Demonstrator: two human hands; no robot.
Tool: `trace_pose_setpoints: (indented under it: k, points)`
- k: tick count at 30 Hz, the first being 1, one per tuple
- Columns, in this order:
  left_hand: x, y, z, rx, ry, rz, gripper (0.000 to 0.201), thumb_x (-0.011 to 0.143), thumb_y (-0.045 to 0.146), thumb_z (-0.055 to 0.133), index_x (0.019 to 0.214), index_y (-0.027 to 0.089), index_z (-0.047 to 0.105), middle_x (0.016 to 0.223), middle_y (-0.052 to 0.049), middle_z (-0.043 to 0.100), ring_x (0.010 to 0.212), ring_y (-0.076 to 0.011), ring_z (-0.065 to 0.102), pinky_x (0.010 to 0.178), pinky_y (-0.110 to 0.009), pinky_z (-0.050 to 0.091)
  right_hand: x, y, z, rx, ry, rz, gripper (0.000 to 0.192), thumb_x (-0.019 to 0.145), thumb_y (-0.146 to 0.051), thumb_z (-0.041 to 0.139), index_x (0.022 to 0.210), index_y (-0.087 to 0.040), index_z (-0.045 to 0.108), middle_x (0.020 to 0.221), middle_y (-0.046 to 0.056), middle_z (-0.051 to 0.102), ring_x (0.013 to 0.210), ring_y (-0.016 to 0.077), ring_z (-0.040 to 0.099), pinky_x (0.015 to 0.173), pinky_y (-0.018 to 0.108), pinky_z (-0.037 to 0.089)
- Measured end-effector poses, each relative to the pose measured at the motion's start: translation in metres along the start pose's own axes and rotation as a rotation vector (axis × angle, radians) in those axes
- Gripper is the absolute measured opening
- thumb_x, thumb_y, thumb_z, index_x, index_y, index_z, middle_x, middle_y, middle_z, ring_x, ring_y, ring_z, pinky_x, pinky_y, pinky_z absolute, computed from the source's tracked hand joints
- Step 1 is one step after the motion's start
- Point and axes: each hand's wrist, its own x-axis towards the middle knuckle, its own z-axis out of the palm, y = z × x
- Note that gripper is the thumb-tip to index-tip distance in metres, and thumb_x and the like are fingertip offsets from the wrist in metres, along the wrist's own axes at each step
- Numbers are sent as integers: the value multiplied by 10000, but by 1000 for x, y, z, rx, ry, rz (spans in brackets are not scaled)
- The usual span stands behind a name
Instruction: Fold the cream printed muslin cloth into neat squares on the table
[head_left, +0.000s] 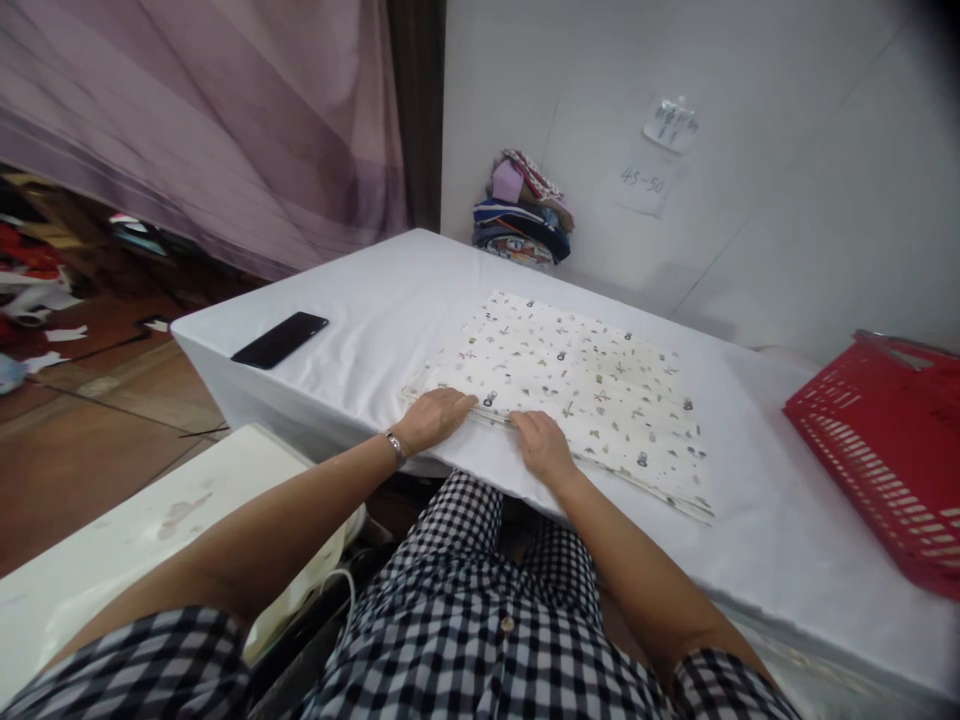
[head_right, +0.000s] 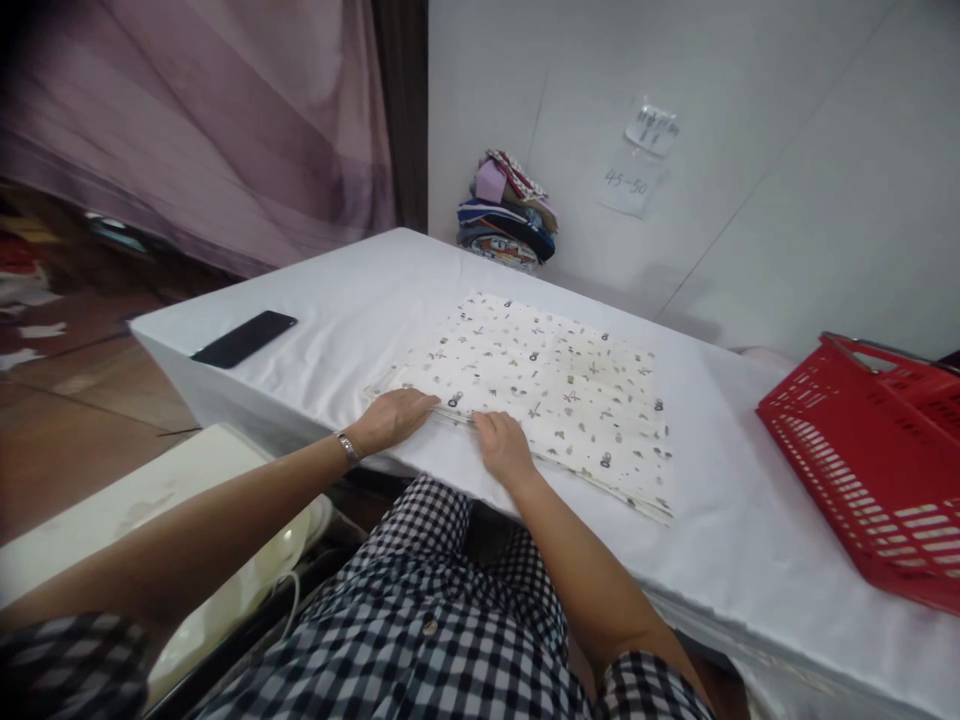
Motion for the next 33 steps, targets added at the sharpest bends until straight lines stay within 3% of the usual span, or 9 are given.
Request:
trace_pose_setpoints:
  k: [4, 11, 18, 24, 30, 33]
  points:
    - [1, -1, 1, 14, 2, 33, 203, 902, 146, 387, 966, 191, 574, 832, -46, 628, 796, -174, 581, 707, -305, 451, 2, 0, -3, -1, 9, -2, 339, 898, -112, 401, 1183, -173, 575, 982, 110, 609, 891, 225, 521, 791, 346, 431]
    - [1, -1, -2, 4, -41, 103, 209, 916, 157, 401, 929, 182, 609, 953, -68, 627, 873, -190, 552, 761, -321, 439, 4, 1, -3, -42, -36, -14, 235, 899, -131, 431, 902, -188, 659, 937, 87, 595, 854, 204, 487, 747, 315, 389]
    - [3, 0, -13, -15, -102, 107, 209, 929, 269, 431, 959, 201, 627, 1021, -69, 610, 915, -196, 534, 800, -342, 431, 3, -2, -8, -26, -32, -33, 172, 870, -175, 486, 918, -170, 651, 943, 93, 574, 868, 208, 467, 745, 325, 370]
    - [12, 6, -6, 45, -147, 88, 166, 898, 169, 456, 884, 165, 622, 998, -94, 616, 902, -211, 556, 764, -351, 446, 4, -5, -12, -52, -42, -19, 193, 908, -268, 484, 921, -164, 646, 935, 95, 571, 869, 209, 472, 753, 327, 376]
    - [14, 1, -16, -73, -76, -32, 224, 903, 185, 417, 953, 186, 635, 1099, -66, 637, 983, -191, 587, 815, -327, 480, 5, -8, -15, -83, -80, 15, 246, 906, -326, 518, 1063, -168, 619, 1054, 116, 569, 949, 231, 474, 782, 337, 382]
    - [16, -5, -22, -142, -62, -94, 230, 895, 196, 420, 947, 191, 644, 1035, -48, 667, 953, -182, 611, 808, -317, 496, 9, -7, -13, -123, -88, 37, 221, 904, -294, 527, 1066, -175, 620, 1073, 119, 575, 964, 239, 472, 774, 343, 378]
